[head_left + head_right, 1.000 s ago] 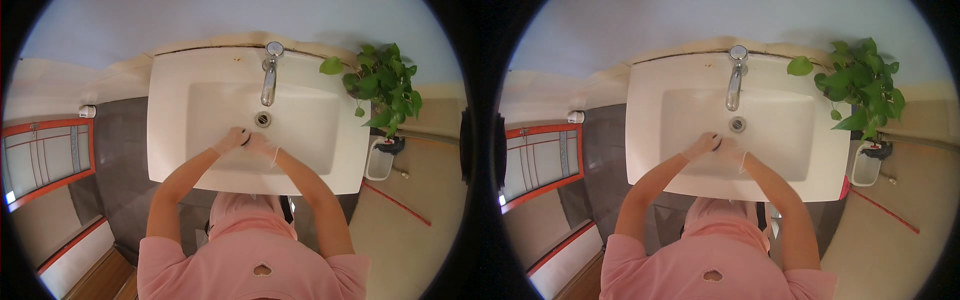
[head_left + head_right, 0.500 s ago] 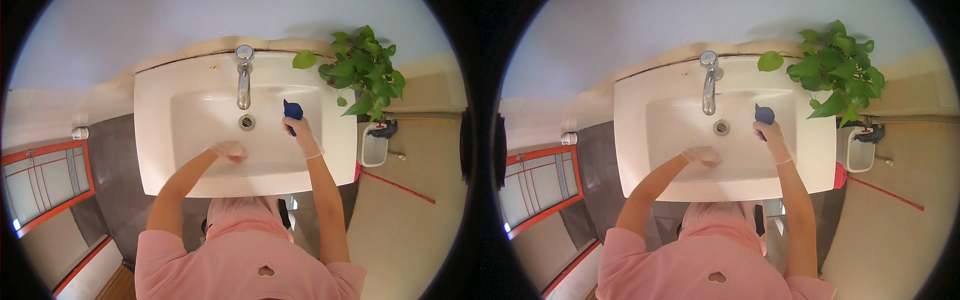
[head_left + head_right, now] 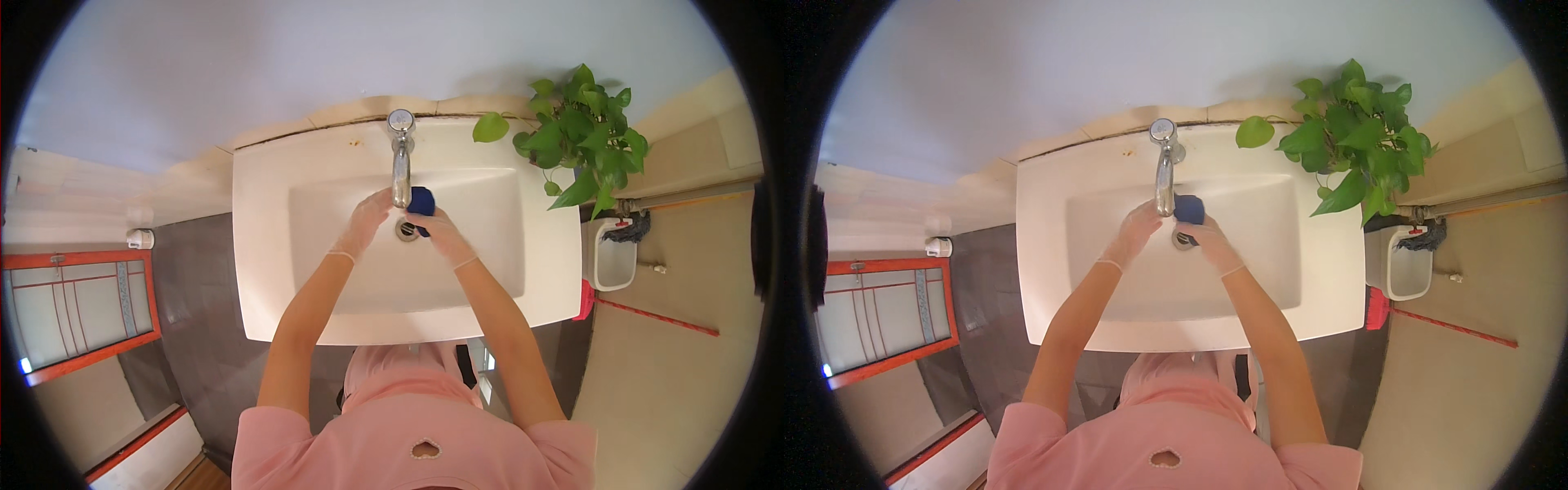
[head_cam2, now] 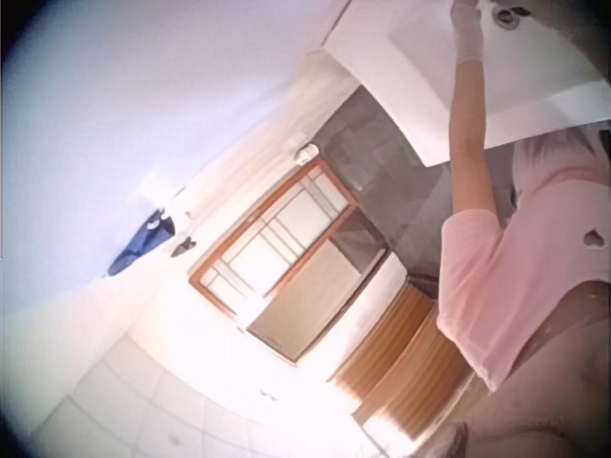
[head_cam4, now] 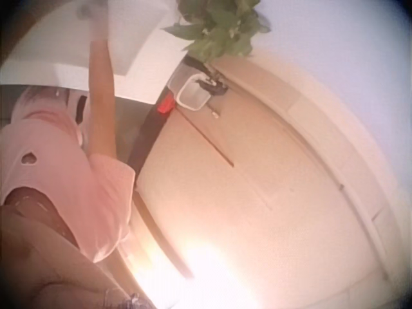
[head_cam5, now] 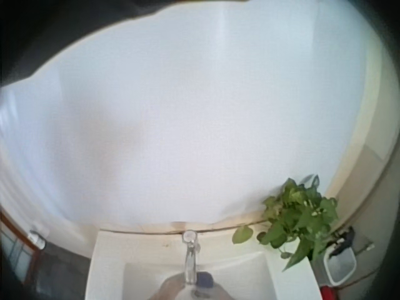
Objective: The person wipes down a bathroom vanity and sink with a cloth, rinses the cloth under the faucet, and fills a bucket with water. Then, the person enters bathroom stalls and pours the water into squat toilets.
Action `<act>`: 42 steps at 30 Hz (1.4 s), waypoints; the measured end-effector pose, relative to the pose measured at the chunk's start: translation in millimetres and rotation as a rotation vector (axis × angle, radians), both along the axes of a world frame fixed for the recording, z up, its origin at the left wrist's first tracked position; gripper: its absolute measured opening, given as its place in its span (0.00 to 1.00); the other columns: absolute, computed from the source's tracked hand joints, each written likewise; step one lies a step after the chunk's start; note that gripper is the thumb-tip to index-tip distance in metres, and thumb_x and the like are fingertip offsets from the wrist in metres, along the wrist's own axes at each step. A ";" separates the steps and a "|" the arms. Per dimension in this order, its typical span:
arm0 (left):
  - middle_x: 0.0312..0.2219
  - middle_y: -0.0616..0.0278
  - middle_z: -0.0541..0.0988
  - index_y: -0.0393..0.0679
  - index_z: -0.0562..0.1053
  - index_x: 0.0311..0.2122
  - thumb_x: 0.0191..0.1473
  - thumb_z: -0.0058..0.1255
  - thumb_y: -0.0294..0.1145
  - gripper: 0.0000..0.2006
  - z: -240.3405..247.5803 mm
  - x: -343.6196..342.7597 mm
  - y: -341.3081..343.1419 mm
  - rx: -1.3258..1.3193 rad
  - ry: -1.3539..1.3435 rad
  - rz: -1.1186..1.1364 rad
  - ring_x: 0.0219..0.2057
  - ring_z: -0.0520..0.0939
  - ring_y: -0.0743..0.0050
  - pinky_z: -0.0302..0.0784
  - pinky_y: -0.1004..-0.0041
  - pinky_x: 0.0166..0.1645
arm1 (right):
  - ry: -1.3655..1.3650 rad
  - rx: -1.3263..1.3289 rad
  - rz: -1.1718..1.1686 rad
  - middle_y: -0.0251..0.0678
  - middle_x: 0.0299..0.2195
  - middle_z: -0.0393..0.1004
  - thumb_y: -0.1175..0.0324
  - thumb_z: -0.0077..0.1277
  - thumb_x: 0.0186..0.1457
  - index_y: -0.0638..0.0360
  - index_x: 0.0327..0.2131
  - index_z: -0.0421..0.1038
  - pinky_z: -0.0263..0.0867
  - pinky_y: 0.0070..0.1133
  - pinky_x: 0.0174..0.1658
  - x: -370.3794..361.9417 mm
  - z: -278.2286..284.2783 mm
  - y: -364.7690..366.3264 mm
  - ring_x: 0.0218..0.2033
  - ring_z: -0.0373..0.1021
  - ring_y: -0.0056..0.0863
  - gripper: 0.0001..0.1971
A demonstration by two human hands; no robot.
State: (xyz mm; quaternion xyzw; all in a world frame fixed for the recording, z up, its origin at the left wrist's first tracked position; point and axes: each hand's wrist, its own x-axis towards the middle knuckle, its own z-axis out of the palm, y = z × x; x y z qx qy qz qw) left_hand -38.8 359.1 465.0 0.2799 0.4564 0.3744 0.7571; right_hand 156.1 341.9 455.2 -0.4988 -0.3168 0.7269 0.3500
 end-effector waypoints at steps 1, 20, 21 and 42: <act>0.51 0.61 0.68 0.41 0.65 0.52 0.54 0.43 0.43 0.23 10.4 -2.1 -3.2 0.009 0.004 0.005 0.56 0.62 0.72 0.55 0.69 0.58 | 0.042 0.003 0.059 0.30 0.32 0.73 0.68 0.57 0.46 0.62 0.39 0.68 0.62 0.16 0.33 -7.3 -13.1 7.4 0.30 0.68 0.18 0.16; 0.27 0.55 0.77 0.37 0.68 0.42 0.50 0.48 0.51 0.25 197.9 70.3 99.7 0.595 1.512 -0.489 0.33 0.77 0.58 0.71 0.63 0.36 | -0.134 -0.002 0.166 0.25 0.18 0.64 0.74 0.54 0.36 0.58 0.28 0.67 0.50 0.15 0.18 -11.4 59.9 -5.7 0.16 0.57 0.13 0.11; 0.27 0.55 0.77 0.37 0.68 0.42 0.50 0.48 0.51 0.25 196.5 71.4 103.6 0.594 1.512 -0.486 0.33 0.77 0.58 0.71 0.63 0.36 | -0.136 0.000 0.168 0.25 0.18 0.64 0.74 0.54 0.36 0.58 0.28 0.67 0.50 0.15 0.18 -9.2 61.3 -8.9 0.16 0.57 0.13 0.11; 0.52 0.51 0.62 0.40 0.62 0.51 0.43 0.43 0.19 0.25 116.9 21.6 -22.5 1.608 1.206 -0.406 0.53 0.65 0.56 0.63 0.64 0.53 | 0.425 -0.412 -0.104 0.37 0.24 0.68 0.75 0.50 0.47 0.65 0.33 0.63 0.65 0.19 0.22 14.7 68.8 -60.9 0.21 0.66 0.24 0.10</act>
